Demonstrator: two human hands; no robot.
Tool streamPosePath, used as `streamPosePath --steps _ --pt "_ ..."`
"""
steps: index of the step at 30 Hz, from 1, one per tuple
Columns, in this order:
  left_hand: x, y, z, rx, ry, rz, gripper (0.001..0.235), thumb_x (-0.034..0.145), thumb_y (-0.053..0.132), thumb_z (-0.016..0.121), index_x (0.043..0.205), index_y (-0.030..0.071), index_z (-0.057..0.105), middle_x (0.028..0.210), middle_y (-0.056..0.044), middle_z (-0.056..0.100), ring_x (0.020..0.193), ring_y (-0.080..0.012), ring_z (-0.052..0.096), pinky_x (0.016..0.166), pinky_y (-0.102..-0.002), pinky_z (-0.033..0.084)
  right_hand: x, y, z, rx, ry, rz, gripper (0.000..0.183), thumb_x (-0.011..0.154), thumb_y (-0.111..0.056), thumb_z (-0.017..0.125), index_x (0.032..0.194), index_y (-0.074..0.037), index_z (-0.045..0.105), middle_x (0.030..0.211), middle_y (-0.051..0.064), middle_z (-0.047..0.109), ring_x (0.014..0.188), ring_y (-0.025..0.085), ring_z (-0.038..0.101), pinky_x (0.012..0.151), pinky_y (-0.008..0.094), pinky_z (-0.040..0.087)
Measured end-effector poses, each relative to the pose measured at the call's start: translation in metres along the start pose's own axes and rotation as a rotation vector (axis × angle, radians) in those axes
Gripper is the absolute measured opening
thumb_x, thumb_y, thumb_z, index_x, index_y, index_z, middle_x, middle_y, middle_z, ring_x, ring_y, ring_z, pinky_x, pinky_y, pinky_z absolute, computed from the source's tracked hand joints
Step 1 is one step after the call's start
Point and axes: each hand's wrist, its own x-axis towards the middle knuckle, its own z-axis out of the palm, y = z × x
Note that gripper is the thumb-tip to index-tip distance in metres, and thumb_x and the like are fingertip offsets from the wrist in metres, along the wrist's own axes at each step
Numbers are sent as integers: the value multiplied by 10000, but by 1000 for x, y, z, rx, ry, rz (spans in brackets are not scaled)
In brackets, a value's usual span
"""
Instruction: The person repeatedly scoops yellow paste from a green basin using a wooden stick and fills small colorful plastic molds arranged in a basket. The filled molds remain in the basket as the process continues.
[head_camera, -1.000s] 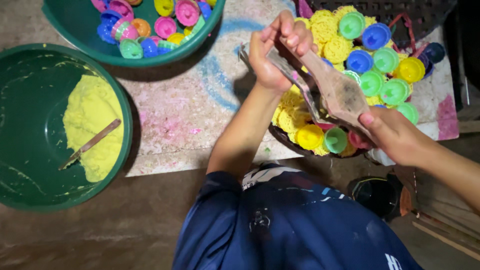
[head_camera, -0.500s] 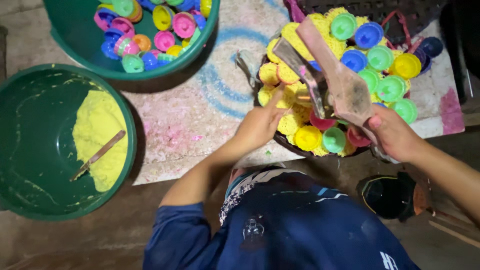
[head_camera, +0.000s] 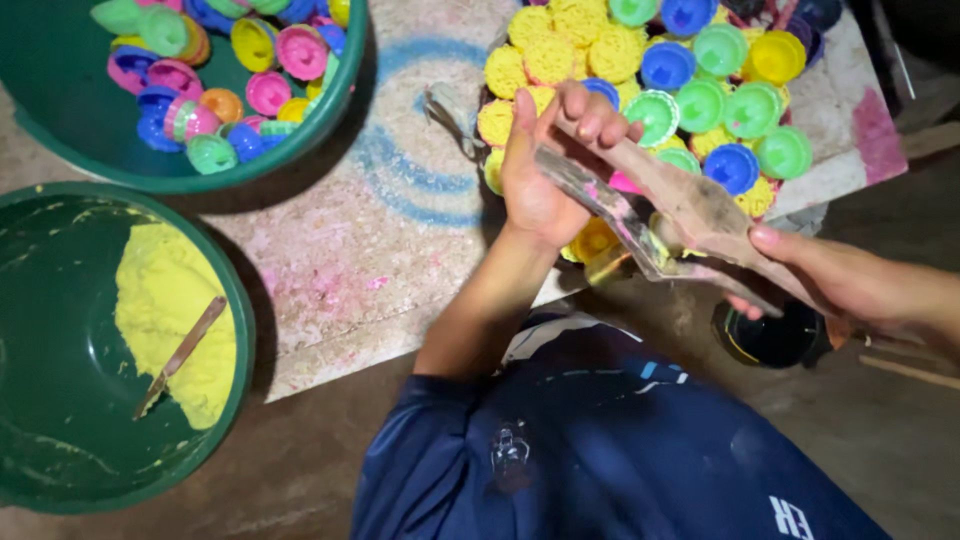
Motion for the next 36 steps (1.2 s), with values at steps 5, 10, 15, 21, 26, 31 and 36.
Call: streamPosePath --steps 5,10,15,21,26,31,36 --pt "2 -6 -25 -92 -11 13 516 1111 604 389 870 149 432 820 14 420 793 -163 445 953 -412 456 -7 -14 31 -295 310 -132 694 990 -606 316 987 -30 705 791 123 732 729 217 659 683 373 536" --pt "-3 -6 -37 -104 33 4 517 1096 615 376 853 161 426 757 25 399 714 -146 429 851 -401 501 -16 -49 68 -455 348 -375 635 1022 -521 304 1076 -13 682 826 116 718 764 248 666 739 395 509" --pt "4 -9 -39 -69 39 15 488 1087 575 376 816 171 410 711 33 382 679 -146 426 813 -389 495 -25 -68 74 -566 474 -122 596 1035 -529 375 963 -18 673 742 138 653 717 286 643 703 436 531" --pt "8 11 -36 11 49 20 505 1078 584 367 789 171 389 672 35 354 624 -137 392 732 -349 437 -5 -64 91 -480 478 -320 538 1028 -459 348 977 -19 654 700 137 643 650 281 666 660 431 526" --pt "1 -5 -30 20 202 52 485 1047 562 376 753 178 384 630 41 342 577 -130 385 691 -357 433 -17 -62 85 -509 460 -275 544 1030 -467 346 1031 -31 672 696 129 639 665 285 631 655 431 519" --pt "16 -13 -33 -3 202 87 451 1018 534 399 741 180 373 615 46 337 564 -135 368 676 -359 436 -19 -69 79 -618 598 -172 573 1036 -480 370 917 -6 669 659 133 652 657 282 661 674 445 515" --pt "16 -1 -31 36 154 79 462 1045 540 394 759 177 371 622 48 319 549 -125 333 642 -340 403 -7 -68 90 -493 547 -281 535 1047 -469 366 999 -24 659 675 135 628 647 287 644 638 434 527"
